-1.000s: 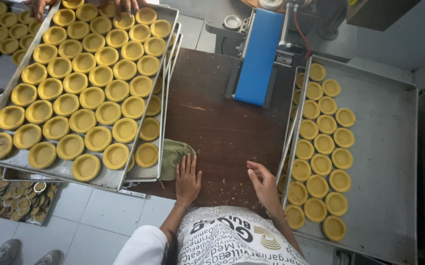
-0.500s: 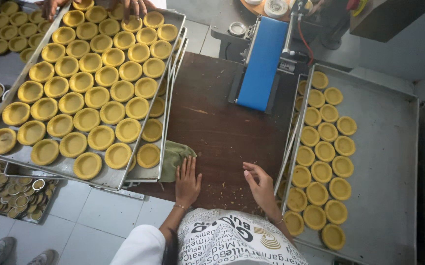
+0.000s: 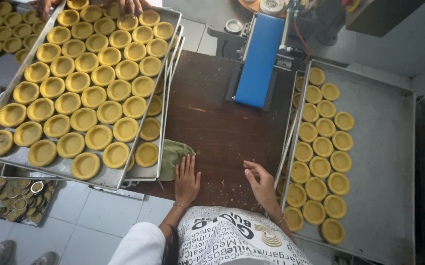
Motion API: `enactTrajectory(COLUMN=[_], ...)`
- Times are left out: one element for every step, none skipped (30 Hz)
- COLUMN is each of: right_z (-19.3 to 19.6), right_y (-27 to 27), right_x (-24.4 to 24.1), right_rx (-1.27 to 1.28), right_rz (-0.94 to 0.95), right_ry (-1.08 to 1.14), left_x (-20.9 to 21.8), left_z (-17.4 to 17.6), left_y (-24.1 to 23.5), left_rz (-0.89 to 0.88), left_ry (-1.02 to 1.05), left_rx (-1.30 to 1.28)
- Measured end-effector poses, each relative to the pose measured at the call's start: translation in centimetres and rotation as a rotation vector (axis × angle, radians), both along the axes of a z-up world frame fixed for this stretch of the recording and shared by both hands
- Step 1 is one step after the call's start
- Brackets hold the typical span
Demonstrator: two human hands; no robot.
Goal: The person is handling yellow tart shells by hand, placing some onto a small blue conveyor belt and others into metal trays.
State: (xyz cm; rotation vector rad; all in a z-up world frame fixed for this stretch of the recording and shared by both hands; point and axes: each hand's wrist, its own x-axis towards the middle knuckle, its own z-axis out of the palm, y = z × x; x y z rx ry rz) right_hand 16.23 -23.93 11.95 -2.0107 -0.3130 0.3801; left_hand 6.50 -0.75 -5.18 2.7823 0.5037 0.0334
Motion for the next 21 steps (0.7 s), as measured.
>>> enactTrajectory(right_z=[0.0, 0.0, -0.1, 0.0, 0.1, 0.1, 0.1, 0.0, 0.0, -0.1, -0.2, -0.2, -0.4, -0.7, -0.9, -0.6, -0.4, -0.2, -0.7, -1.1, -1.5], right_y=[-0.1, -0.2, -0.1, -0.2, -0.2, -0.2, -0.2, -0.1, -0.2, -0.1, 0.0, 0.1, 0.0, 0.0, 0.0, 0.0, -0.2, -0.3, -0.4, -0.5, -0.6], right_x=[0.0, -0.1, -0.1, 0.0, 0.1, 0.1, 0.1, 0.0, -0.1, -0.3, -0.3, -0.4, -0.4, -0.4, -0.5, -0.6, -0.8, -1.1, -1.0, -0.9, -0.8], right_rx=[0.000, 0.007, 0.016, 0.019, 0.010, 0.001, 0.000, -0.007, -0.016, -0.018, -0.003, 0.013, 0.015, 0.019, 0.024, 0.027, 0.012, -0.002, -0.001, -0.005, -0.009], right_rz=[-0.004, -0.004, -0.002, -0.005, -0.008, -0.012, -0.012, -0.004, 0.004, 0.004, 0.016, 0.027, 0.026, 0.032, 0.036, 0.032, 0.018, 0.004, -0.001, -0.015, -0.027], right_ry=[-0.004, -0.002, 0.000, -0.003, -0.011, -0.019, -0.016, -0.018, -0.019, -0.014, -0.016, -0.017, -0.020, -0.016, -0.012, -0.014, -0.001, 0.012, 0.014, 0.007, -0.001], left_x=[0.0, 0.0, -0.1, 0.0, 0.0, 0.0, 0.1, 0.1, 0.1, -0.1, 0.0, 0.0, 0.0, 0.0, 0.0, 0.1, 0.0, 0.0, 0.0, 0.0, 0.1], left_z=[-0.1, -0.3, -0.3, -0.1, 0.1, 0.2, 0.0, -0.3, -0.6, -0.3, 0.0, 0.3, 0.2, 0.1, 0.0, 0.0, 0.0, 0.0, 0.1, 0.2, 0.4], left_y=[0.0, -0.1, 0.1, 0.0, 0.0, 0.0, 0.1, 0.2, 0.1, 0.0, 0.0, 0.0, -0.1, -0.1, 0.0, 0.0, 0.0, 0.0, 0.0, 0.1, 0.0], left_rz=[-0.004, -0.004, -0.003, -0.005, -0.005, -0.004, -0.004, -0.004, -0.004, -0.004, 0.001, 0.006, 0.005, 0.002, -0.004, -0.008, -0.010, -0.013, -0.017, -0.019, -0.019], left_ry=[-0.004, -0.004, -0.004, -0.007, -0.006, -0.006, -0.003, 0.005, 0.015, 0.020, 0.009, -0.001, -0.004, 0.003, 0.011, 0.009, 0.014, 0.018, 0.020, 0.016, 0.010], left_rx=[0.000, 0.001, 0.006, 0.008, 0.003, -0.003, -0.004, 0.015, 0.033, 0.030, -0.002, -0.034, -0.032, -0.013, 0.008, 0.010, 0.017, 0.023, 0.024, 0.028, 0.032])
